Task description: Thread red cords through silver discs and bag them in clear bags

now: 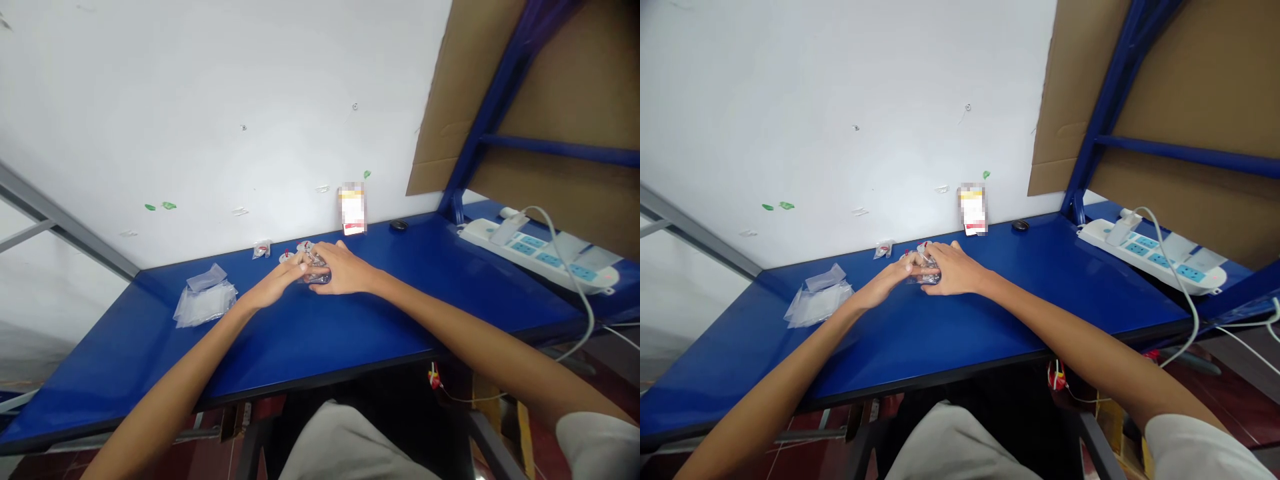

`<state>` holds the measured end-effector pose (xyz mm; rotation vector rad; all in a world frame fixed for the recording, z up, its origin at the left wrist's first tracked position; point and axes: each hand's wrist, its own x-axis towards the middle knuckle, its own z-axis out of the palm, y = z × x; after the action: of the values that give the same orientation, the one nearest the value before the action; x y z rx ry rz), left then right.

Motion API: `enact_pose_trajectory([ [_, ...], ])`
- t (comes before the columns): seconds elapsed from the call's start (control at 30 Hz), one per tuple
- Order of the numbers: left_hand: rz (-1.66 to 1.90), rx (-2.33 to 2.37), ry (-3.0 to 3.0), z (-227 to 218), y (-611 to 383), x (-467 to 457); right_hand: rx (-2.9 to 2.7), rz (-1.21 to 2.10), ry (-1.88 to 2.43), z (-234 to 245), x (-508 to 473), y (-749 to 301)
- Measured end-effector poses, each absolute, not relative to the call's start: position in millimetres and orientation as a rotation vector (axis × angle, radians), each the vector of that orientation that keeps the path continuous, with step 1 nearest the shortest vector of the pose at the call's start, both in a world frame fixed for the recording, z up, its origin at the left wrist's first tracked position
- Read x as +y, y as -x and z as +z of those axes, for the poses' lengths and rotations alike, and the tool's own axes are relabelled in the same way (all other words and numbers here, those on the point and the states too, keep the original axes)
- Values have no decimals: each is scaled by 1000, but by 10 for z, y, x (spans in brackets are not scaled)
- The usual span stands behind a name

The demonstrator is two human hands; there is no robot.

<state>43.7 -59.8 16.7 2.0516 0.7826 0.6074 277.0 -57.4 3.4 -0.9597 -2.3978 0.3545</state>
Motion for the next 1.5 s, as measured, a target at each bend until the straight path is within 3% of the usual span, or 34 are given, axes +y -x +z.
enact_pose_trajectory([
  [0.8,754,729,-2141,213,-362,-570,-2423,176,1177,9,-496,-2818],
  [1.23,1148,1064,-2202,186,-188,-375,-2425,90,1337,18,-458,-2829],
  [1.37,928,1484,-2465,-29,22,-100,-2449,45,1345,18,-455,-2822],
  [1.5,679,1568,-2547,-253,69,107,-2461,47,1299,5,-453,-2798],
])
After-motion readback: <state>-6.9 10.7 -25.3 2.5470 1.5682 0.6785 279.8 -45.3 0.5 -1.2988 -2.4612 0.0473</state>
